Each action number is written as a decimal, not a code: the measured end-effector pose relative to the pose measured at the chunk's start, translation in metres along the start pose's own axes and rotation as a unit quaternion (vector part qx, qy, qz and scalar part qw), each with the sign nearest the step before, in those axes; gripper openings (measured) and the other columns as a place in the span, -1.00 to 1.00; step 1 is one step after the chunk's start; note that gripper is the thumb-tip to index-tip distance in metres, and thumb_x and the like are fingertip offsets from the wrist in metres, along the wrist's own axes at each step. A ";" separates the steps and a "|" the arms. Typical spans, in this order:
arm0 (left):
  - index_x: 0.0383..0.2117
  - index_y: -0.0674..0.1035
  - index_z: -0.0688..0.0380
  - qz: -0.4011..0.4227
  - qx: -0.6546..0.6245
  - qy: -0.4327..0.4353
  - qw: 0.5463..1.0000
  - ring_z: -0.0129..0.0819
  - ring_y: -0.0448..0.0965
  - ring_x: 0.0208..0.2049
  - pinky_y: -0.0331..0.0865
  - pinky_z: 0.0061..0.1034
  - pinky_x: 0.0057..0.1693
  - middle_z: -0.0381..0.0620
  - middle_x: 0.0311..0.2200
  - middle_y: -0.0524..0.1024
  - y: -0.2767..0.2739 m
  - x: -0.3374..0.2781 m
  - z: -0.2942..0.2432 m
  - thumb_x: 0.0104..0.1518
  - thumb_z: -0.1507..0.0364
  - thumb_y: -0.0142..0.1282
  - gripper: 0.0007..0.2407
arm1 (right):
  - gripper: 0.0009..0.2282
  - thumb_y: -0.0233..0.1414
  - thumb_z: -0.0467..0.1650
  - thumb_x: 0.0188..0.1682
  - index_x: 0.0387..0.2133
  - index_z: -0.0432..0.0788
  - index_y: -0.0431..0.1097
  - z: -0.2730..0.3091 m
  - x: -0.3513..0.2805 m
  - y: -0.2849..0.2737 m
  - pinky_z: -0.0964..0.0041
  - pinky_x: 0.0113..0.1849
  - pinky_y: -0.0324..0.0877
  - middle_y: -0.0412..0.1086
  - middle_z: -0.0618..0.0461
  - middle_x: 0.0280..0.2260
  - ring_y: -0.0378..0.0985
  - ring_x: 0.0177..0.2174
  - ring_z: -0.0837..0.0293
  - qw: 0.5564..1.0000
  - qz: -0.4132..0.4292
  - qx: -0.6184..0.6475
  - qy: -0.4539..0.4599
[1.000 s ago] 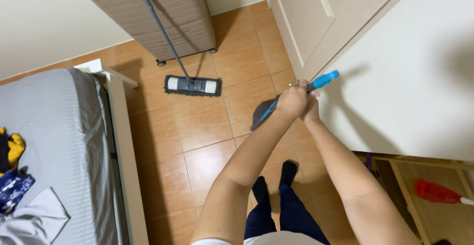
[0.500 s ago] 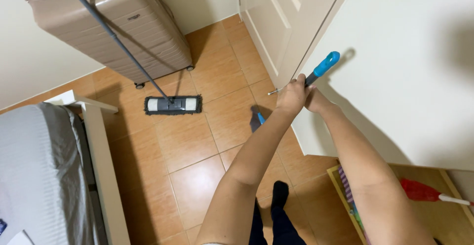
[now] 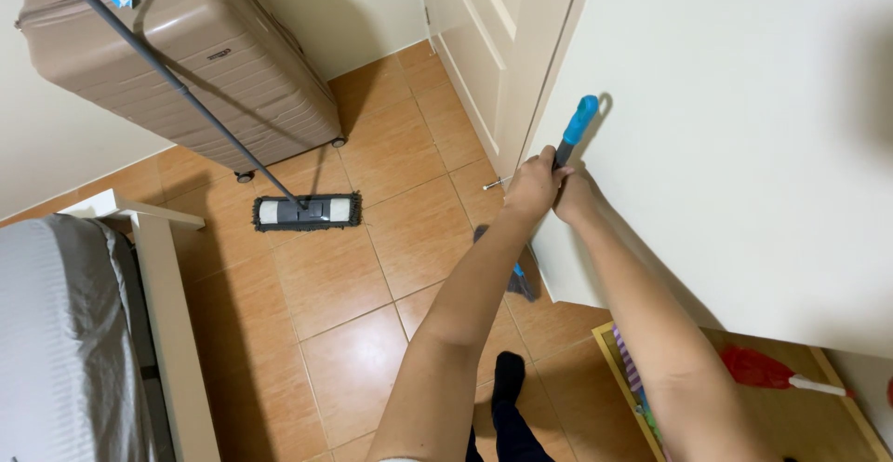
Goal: The person sweeps the tiled floor with a broom and dustpan, then uses a rainbow-colored feather duster to clean a wooden rack and a gray chair. The person also handles a spray bottle and a mop during the cleaning process.
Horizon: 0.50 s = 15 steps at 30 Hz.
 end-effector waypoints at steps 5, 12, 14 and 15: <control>-0.21 0.45 0.21 0.040 -0.003 0.085 0.996 0.15 0.64 -0.21 0.48 -0.06 -0.09 0.21 -0.30 0.61 0.021 -0.016 -0.019 0.24 0.19 0.08 -0.70 | -0.73 -0.12 -0.29 0.10 -0.21 -0.25 0.44 -0.020 -0.033 -0.012 -0.07 -0.13 0.41 0.51 -0.32 -0.23 0.54 -0.17 -0.27 0.996 -0.081 0.034 -0.003; -0.06 0.43 0.18 0.065 0.014 0.117 0.991 0.15 0.60 -0.18 0.47 -0.08 -0.10 0.18 -0.20 0.59 0.020 -0.048 -0.040 0.26 0.31 0.02 -0.76 | -0.73 -0.09 -0.31 0.12 -0.13 -0.28 0.41 -0.017 -0.077 -0.037 -0.06 -0.16 0.42 0.49 -0.32 -0.23 0.53 -0.20 -0.30 0.983 -0.163 0.077 -0.024; -0.04 0.43 0.16 0.048 0.002 0.155 0.987 0.14 0.60 -0.17 0.46 -0.10 -0.10 0.16 -0.22 0.60 0.022 -0.050 -0.042 0.23 0.33 0.03 -0.74 | -0.73 -0.09 -0.32 0.11 -0.08 -0.28 0.40 -0.016 -0.085 -0.039 -0.05 -0.17 0.42 0.50 -0.31 -0.25 0.54 -0.22 -0.29 0.982 -0.172 0.081 -0.016; -0.02 0.43 0.15 0.028 -0.010 0.191 0.981 0.12 0.59 -0.16 0.45 -0.11 -0.09 0.15 -0.23 0.61 0.020 -0.051 -0.047 0.20 0.34 0.04 -0.72 | -0.72 -0.10 -0.34 0.11 -0.04 -0.28 0.38 -0.016 -0.089 -0.042 -0.04 -0.19 0.43 0.50 -0.30 -0.27 0.55 -0.24 -0.28 0.980 -0.179 0.083 -0.010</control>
Point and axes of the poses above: each hand's wrist, its own x-axis towards the middle knuckle, its own y-axis out of the palm, z = x × y, the point moved 10 cm from there along x, towards the middle knuckle
